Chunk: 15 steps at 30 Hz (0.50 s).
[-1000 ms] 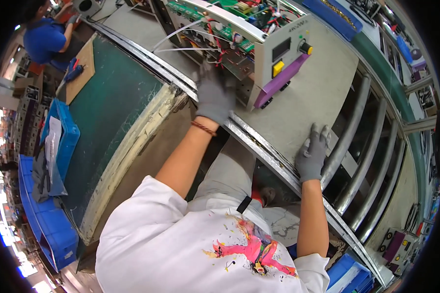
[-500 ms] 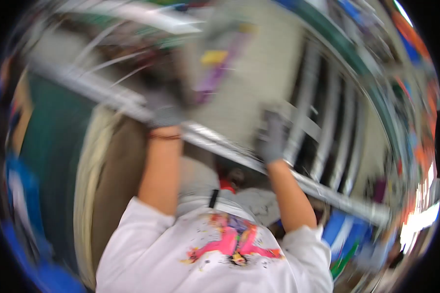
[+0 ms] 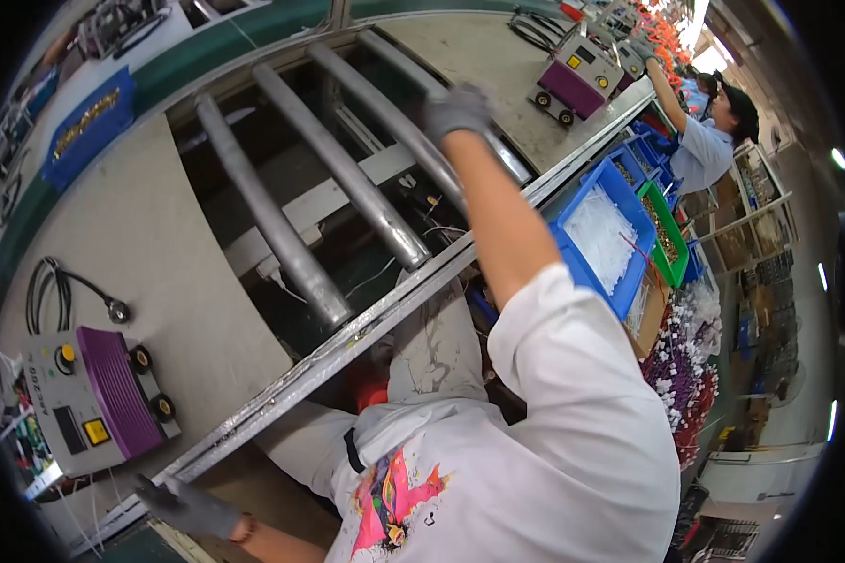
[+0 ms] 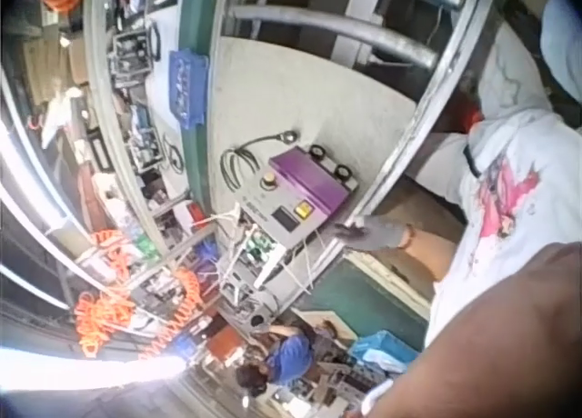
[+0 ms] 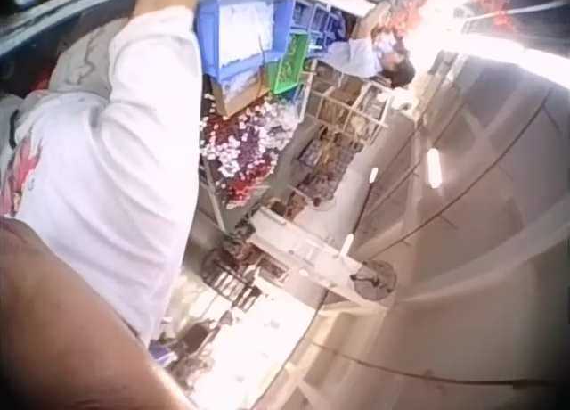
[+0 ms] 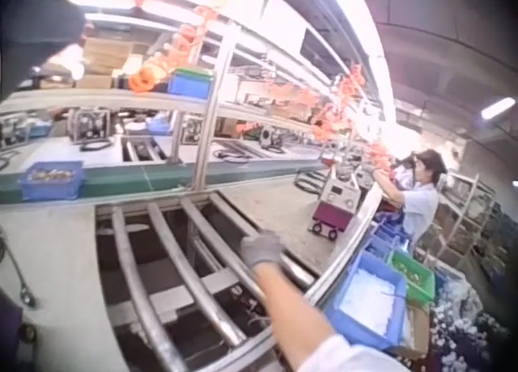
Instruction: Assembling and wiring internal components of an electronic machine using cable ties.
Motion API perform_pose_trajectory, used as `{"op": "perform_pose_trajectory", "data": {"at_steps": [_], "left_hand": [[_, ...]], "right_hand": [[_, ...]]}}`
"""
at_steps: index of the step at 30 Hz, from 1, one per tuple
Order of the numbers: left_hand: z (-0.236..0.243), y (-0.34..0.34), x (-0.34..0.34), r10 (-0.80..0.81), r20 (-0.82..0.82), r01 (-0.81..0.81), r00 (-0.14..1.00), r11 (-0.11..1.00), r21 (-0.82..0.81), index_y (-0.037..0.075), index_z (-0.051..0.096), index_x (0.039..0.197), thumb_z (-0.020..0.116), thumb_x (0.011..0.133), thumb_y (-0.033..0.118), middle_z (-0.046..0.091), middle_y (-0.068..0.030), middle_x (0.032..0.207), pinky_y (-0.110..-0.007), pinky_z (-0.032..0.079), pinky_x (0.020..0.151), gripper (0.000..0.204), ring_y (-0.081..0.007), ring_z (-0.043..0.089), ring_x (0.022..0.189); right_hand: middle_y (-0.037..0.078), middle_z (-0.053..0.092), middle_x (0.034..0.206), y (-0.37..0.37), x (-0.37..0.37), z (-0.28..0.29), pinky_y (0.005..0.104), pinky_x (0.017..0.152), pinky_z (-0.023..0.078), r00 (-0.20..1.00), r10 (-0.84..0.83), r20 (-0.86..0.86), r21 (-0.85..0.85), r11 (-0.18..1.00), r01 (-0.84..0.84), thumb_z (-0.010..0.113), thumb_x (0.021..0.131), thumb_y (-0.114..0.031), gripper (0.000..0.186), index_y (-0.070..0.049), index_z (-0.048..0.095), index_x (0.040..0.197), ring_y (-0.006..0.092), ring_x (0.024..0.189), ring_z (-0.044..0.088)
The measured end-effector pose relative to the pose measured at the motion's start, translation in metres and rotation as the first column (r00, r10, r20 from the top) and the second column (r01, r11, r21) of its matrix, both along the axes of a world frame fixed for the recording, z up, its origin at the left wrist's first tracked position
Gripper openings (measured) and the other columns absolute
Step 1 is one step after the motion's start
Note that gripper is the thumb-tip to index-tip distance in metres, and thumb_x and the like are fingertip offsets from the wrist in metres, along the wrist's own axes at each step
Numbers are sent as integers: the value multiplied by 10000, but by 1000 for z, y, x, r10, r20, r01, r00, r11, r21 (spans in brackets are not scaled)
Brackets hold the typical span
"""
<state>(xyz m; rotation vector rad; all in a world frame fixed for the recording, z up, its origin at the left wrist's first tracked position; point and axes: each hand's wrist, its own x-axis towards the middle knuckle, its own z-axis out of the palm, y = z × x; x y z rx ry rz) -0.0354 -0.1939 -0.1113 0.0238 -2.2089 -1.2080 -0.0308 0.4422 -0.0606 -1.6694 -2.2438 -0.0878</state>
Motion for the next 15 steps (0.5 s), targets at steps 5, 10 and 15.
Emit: {"op": "perform_pose_trajectory", "data": {"at_steps": [5,10,15], "left_hand": [[0,37,61,-221,-179,222,959,975,-13,-79,529,1072,611,889,243,572,-138,977,-332,457,840,379,-232,560,915],[12,95,75,-611,-101,617,786,760,205,-22,529,1075,527,782,5,576,-142,903,-330,474,769,293,-212,555,845],[46,169,62,-876,-43,876,481,476,80,-6,545,1070,582,721,-38,605,-141,841,-338,505,680,353,-240,598,741]], "right_hand": [[120,361,1498,85,105,-29,454,1144,209,925,-361,120,-309,872,381,303,934,-492,633,-88,461,1394,313,1411,286],[154,416,1455,58,118,-19,466,1130,223,956,-238,169,-305,910,280,305,939,-465,601,-72,535,1330,333,1387,326],[170,475,1405,-6,90,-24,489,1090,254,953,-101,287,-247,953,175,290,948,-447,604,-22,587,1257,356,1341,390]]}}
